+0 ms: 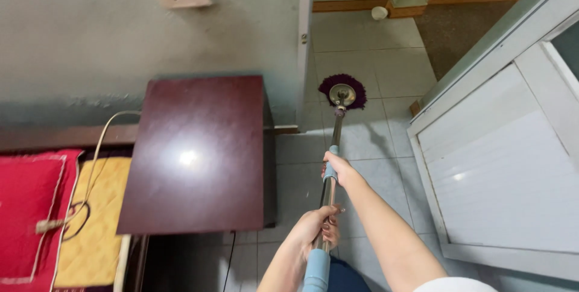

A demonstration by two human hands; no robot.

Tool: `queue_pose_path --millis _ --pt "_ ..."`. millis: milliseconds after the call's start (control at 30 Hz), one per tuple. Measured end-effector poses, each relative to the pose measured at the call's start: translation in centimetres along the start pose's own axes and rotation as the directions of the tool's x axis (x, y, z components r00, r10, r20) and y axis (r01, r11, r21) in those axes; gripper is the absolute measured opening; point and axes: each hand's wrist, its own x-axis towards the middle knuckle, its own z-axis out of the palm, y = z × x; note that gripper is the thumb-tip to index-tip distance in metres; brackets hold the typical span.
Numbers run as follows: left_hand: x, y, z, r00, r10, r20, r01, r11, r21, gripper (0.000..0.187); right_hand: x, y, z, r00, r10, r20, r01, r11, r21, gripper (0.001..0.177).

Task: The person mops a tiled bedroom floor using a purple spin mop. They move the mop back and forth across the floor, covering areas near a bed, a small cabinet, and a wardrobe.

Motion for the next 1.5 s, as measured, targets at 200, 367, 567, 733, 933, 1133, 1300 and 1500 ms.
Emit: queue_pose_path --millis 200,367,567,733,933,1133,1300,1500 --pt "-6.5 -6.1 -10.4 0.997 -0.035 0.066 0.032 0.998 0.047 0.008 0.1 13.5 -0.1 0.997 -0.056 0.044 0.058 0.998 -0.028 0.009" --pt "-15.2 -10.1 -15.2 0.999 -0.033 -0.023 0.035 0.991 0.13 0.024 -9.6 20.8 1.8 1.0 0.008 -0.005 -0.007 1.0 0.024 0.009" --pt "-18.1 -11.8 -15.4 1.0 0.01 -0.017 -0.005 0.966 0.259 0.027 -8.7 25.0 1.0 0.99 -0.117 -0.082 0.123 0.99 0.065 0.01" --pt "-19.6 -12.7 -10.9 0.995 0.002 -0.103 0.036 0.927 0.373 0.037 -8.6 24.1 -1.9 0.99 -0.087 -0.11 0.097 0.991 0.088 0.01" --pt "-15.7 -11.0 -7.2 0.993 -0.019 -0.113 0.065 0.905 0.42 0.034 -5.9 19.8 -4.2 0.986 -0.083 -0.141 0.103 0.984 0.143 0.012" --pt "-13.4 -10.4 -1.1 0.992 -0.072 -0.105 0.111 0.894 0.435 0.039 -7.2 14.2 -8.2 0.976 -0.057 -0.211 0.095 0.98 0.172 0.012" --pt "-9.4 -10.0 2.4 0.985 -0.12 -0.122 0.164 0.867 0.471 0.038 -5.2 10.8 -12.3 0.962 -0.028 -0.27 0.087 0.974 0.208 0.014" --pt "-5.6 -11.1 2.5 0.977 -0.175 -0.123 0.212 0.867 0.45 0.027 -7.0 9.1 -14.4 0.943 -0.001 -0.333 0.07 0.979 0.194 0.011"
